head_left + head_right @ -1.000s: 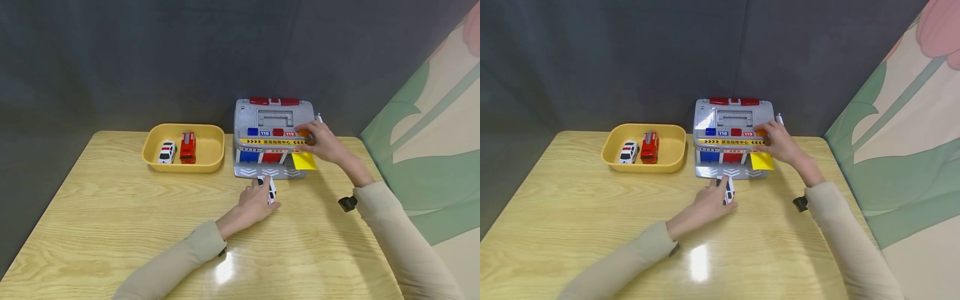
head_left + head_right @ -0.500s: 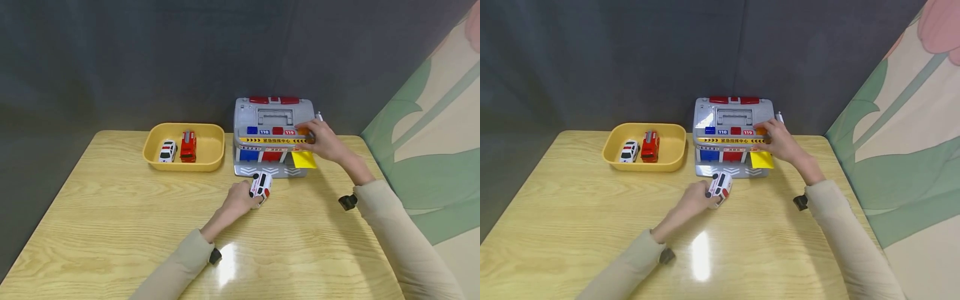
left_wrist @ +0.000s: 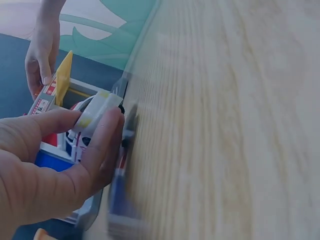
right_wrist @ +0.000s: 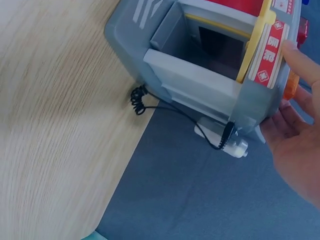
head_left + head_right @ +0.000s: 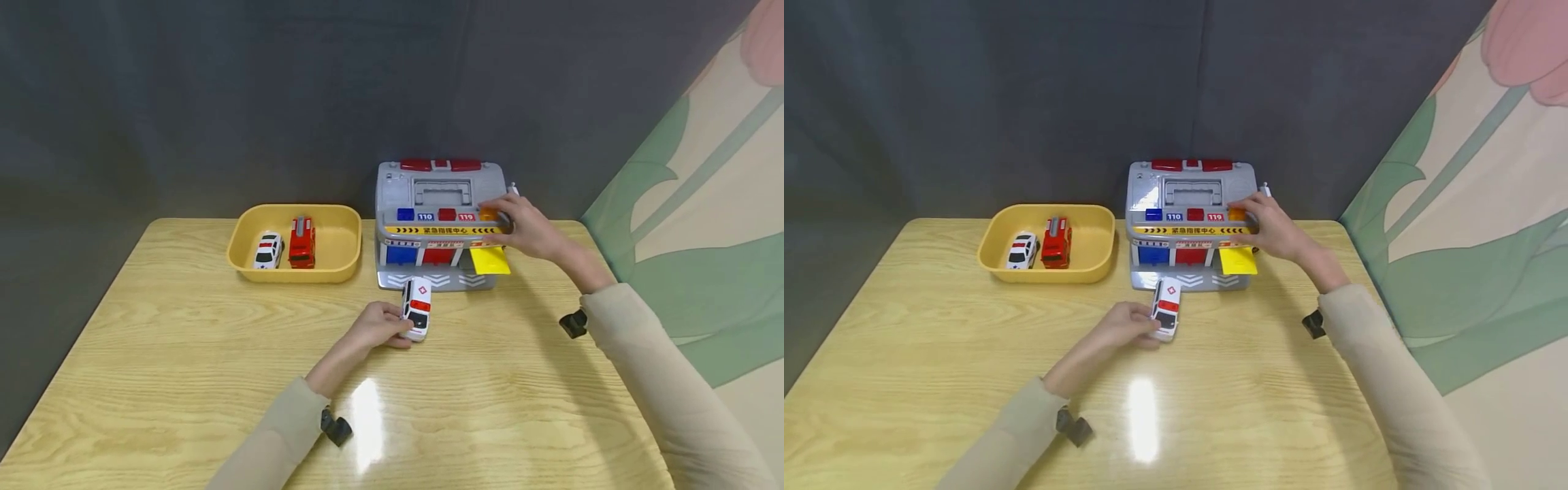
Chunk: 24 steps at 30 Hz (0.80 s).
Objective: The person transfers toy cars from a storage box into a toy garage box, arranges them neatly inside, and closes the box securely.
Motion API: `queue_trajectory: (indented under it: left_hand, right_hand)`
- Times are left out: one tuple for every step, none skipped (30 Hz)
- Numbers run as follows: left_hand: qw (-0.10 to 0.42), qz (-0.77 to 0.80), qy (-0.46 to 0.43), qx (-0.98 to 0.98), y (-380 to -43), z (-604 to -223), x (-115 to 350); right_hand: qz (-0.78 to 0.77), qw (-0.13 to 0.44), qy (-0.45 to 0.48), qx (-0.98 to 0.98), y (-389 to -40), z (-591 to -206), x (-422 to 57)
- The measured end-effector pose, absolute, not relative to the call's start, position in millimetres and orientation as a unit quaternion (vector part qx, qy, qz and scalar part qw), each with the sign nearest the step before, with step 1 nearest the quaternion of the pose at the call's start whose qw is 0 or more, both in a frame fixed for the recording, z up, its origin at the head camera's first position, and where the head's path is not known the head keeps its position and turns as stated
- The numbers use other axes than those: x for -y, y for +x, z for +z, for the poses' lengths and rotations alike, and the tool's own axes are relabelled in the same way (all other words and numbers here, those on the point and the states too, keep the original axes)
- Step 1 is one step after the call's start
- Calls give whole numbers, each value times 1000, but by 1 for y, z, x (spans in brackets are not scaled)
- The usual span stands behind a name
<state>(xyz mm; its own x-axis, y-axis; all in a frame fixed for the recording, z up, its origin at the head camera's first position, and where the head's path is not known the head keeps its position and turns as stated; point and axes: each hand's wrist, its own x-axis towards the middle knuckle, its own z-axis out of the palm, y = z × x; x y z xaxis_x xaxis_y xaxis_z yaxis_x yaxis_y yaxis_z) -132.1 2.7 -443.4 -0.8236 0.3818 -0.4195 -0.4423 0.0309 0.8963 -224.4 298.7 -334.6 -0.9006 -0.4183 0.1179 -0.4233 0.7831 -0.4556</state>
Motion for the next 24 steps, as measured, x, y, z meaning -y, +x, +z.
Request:
queue_trajectory:
  left_hand:
    - [301,704,-26,-643,-133,-444,-3]
    - [304,710,-26,-634,-133,-446,-5]
    - [307,716,-26,-626,-133,-446,-6]
    - [310,721,-26,-619,-134,-446,-8]
    - [312,725,-25,-613,-134,-447,-10]
    - [314,728,-22,-609,-135,-447,-12]
    - [315,730,-20,-606,-135,-446,-15]
    - [316,731,-18,-605,-135,-446,-17]
    - [317,732,-17,-602,-136,-446,-20]
    - [318,734,-16,-600,-136,-445,-22]
    - [319,734,-15,-599,-136,-446,-24]
    - [320,735,-15,-597,-136,-446,-27]
    - [319,735,-15,-598,-136,-446,-29]
    - [321,735,-16,-597,-136,-447,-31]
    - [322,736,-17,-596,-136,-447,-32]
    - [323,736,-18,-595,-137,-448,-34]
    - [324,737,-19,-593,-137,-449,-36]
    - [324,738,-21,-591,-137,-449,-38]
    - [323,740,-24,-589,-138,-450,-39]
    - [323,743,-27,-585,-139,-450,-41]
    - [321,745,-29,-583,-139,-450,-43]
    - [320,747,-32,-582,-140,-450,-45]
    - [319,747,-35,-582,-140,-450,-47]
    - [319,747,-36,-582,-141,-450,-49]
  right_hand:
    - [244,0,222,944,-225,-335,-300]
    - [244,-5,221,944,-225,-334,-301]
    - [243,-10,221,945,-225,-334,-302]
    - [240,-13,220,945,-225,-333,-302]
    - [238,-17,220,946,-225,-331,-303]
    - [236,-20,218,947,-225,-330,-304]
    - [234,-23,216,948,-224,-329,-305]
    - [231,-24,214,949,-224,-329,-306]
    - [229,-25,211,950,-224,-328,-306]
    - [227,-25,208,951,-223,-328,-307]
    - [227,-25,205,952,-223,-329,-308]
    - [226,-24,203,953,-223,-330,-309]
    - [224,-23,202,953,-222,-331,-310]
    - [223,-21,202,953,-222,-332,-310]
    - [223,-18,203,953,-222,-333,-311]
    - [224,-16,203,953,-221,-334,-311]
    - [225,-14,205,953,-221,-335,-312]
    - [225,-11,206,952,-221,-335,-312]
    - [225,-9,207,952,-220,-335,-312]
    - [225,-8,207,952,-220,-335,-312]
    - [223,-8,207,953,-220,-335,-312]
    - [223,-9,206,953,-219,-334,-312]
    - [223,-10,206,953,-219,-334,-312]
    - [222,-10,206,953,-219,-333,-312]
